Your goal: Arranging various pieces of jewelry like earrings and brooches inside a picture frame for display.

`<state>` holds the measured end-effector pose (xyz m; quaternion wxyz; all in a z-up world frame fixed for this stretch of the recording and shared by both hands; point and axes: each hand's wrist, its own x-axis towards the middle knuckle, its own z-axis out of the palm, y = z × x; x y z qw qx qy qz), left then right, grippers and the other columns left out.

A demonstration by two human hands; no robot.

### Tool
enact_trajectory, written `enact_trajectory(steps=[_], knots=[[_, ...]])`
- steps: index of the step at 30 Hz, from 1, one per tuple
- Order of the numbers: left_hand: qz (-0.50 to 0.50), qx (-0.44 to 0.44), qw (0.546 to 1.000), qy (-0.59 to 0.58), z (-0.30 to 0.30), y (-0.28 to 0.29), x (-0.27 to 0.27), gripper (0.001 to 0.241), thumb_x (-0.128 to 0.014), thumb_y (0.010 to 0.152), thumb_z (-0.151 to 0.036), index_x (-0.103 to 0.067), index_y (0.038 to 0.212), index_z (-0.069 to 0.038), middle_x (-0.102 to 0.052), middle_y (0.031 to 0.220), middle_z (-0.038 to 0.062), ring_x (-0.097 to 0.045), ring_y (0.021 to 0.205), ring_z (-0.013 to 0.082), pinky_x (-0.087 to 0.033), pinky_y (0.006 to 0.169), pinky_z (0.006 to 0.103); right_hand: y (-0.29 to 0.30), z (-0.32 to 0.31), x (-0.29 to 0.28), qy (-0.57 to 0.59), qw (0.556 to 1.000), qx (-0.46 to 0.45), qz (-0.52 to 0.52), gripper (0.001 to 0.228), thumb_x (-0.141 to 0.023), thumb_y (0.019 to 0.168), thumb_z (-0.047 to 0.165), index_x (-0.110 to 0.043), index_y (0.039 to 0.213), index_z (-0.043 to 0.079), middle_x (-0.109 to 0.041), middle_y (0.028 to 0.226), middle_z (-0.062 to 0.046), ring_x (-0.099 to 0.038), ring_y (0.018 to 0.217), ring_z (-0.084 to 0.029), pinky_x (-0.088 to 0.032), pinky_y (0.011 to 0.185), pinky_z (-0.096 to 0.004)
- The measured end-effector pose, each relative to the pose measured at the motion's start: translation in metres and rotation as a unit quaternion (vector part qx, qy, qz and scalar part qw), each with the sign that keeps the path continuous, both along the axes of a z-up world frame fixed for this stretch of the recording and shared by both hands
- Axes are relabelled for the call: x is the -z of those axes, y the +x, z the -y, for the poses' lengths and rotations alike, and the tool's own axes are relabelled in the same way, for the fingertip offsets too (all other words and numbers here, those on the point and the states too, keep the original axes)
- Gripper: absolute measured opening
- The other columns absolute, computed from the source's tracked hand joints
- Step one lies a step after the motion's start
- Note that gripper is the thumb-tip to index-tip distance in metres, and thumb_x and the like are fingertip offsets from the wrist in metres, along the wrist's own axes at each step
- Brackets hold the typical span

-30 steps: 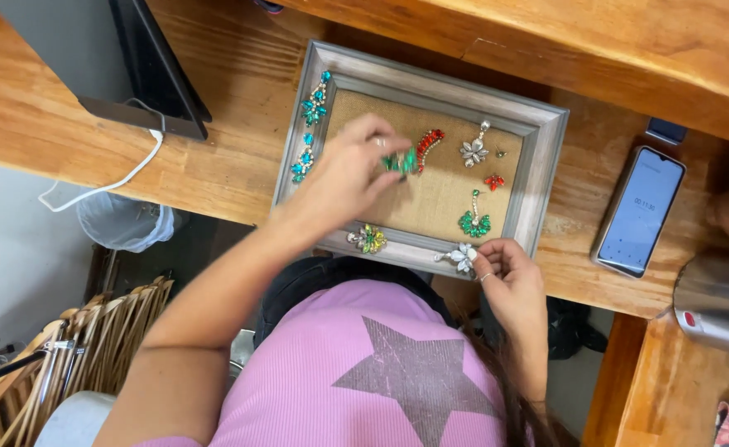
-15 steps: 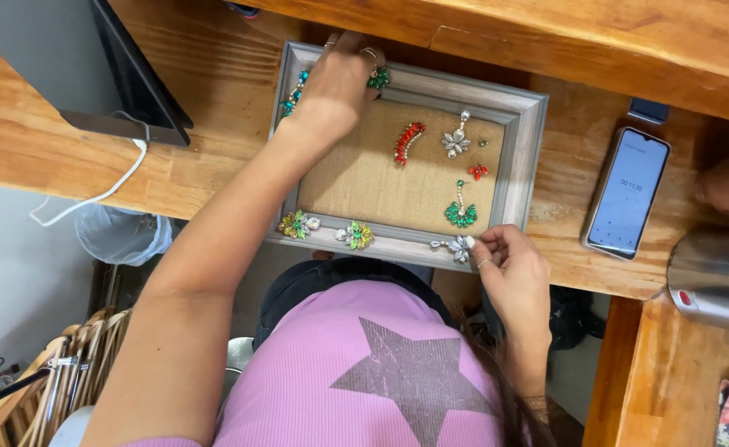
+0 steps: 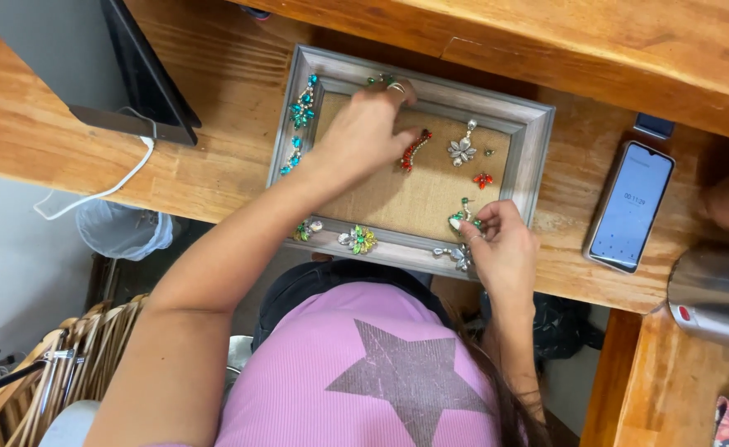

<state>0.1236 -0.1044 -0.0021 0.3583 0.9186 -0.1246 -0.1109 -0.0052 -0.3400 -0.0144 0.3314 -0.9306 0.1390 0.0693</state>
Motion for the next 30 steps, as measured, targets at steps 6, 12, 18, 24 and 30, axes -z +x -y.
enact_trajectory(steps=[6, 12, 18, 24, 30], knots=[[-0.017, 0.027, 0.999, -0.02, 0.018, -0.01, -0.002, 0.055, -0.08, 0.084, -0.013, -0.061, 0.133, 0.004, -0.071, 0.105, 0.028, -0.072, 0.102, 0.0462, -0.059, 0.087, 0.0557, -0.012, 0.058, 0.033, -0.111, 0.989, 0.072, 0.069, 0.019, -0.085, 0.091, 0.031, -0.071, 0.101, 0.022, -0.069, 0.079, 0.004, -0.066, 0.075, -0.018, -0.051, 0.079, -0.033], [-0.048, 0.016, 0.997, -0.051, 0.02, -0.004, 0.03, 0.053, -0.075, 0.084, -0.011, -0.06, 0.134, -0.018, -0.076, 0.097, 0.012, -0.074, 0.101, 0.0382, -0.059, 0.087, 0.054, -0.014, 0.063, 0.018, -0.177, 0.979, 0.033, 0.092, 0.013, -0.083, 0.095, 0.027, -0.075, 0.1, 0.019, -0.068, 0.082, -0.001, -0.067, 0.078, -0.025, -0.052, 0.083, -0.039], [0.042, -0.012, 0.99, -0.13, 0.019, 0.032, 0.033, 0.046, -0.062, 0.082, 0.006, -0.066, 0.121, -0.018, -0.08, 0.095, 0.007, -0.077, 0.093, 0.028, -0.057, 0.086, 0.0395, -0.011, 0.055, 0.018, -0.153, 0.98, 0.002, 0.126, 0.017, -0.078, 0.092, 0.024, -0.076, 0.106, 0.016, -0.061, 0.092, -0.008, -0.06, 0.093, -0.028, -0.045, 0.087, -0.046], [0.09, 0.041, 0.994, -0.037, 0.042, 0.074, 0.052, 0.017, -0.07, 0.089, 0.003, -0.076, 0.101, -0.008, -0.078, 0.102, 0.015, -0.075, 0.097, 0.03, -0.061, 0.091, 0.0414, 0.01, 0.042, 0.019, -0.143, 0.967, -0.021, 0.212, 0.02, -0.081, 0.09, 0.018, -0.076, 0.109, 0.011, -0.061, 0.099, -0.009, -0.058, 0.091, -0.027, -0.042, 0.087, -0.043], [0.113, 0.076, 0.991, -0.014, 0.05, 0.077, 0.057, 0.016, -0.066, 0.097, -0.005, -0.079, 0.104, -0.01, -0.079, 0.096, 0.016, -0.078, 0.082, 0.0319, -0.065, 0.081, 0.0435, 0.035, 0.032, 0.023, -0.163, 0.973, -0.024, 0.161, 0.019, -0.074, 0.09, 0.023, -0.075, 0.108, 0.016, -0.061, 0.108, -0.011, -0.054, 0.105, -0.036, -0.036, 0.091, -0.052]])
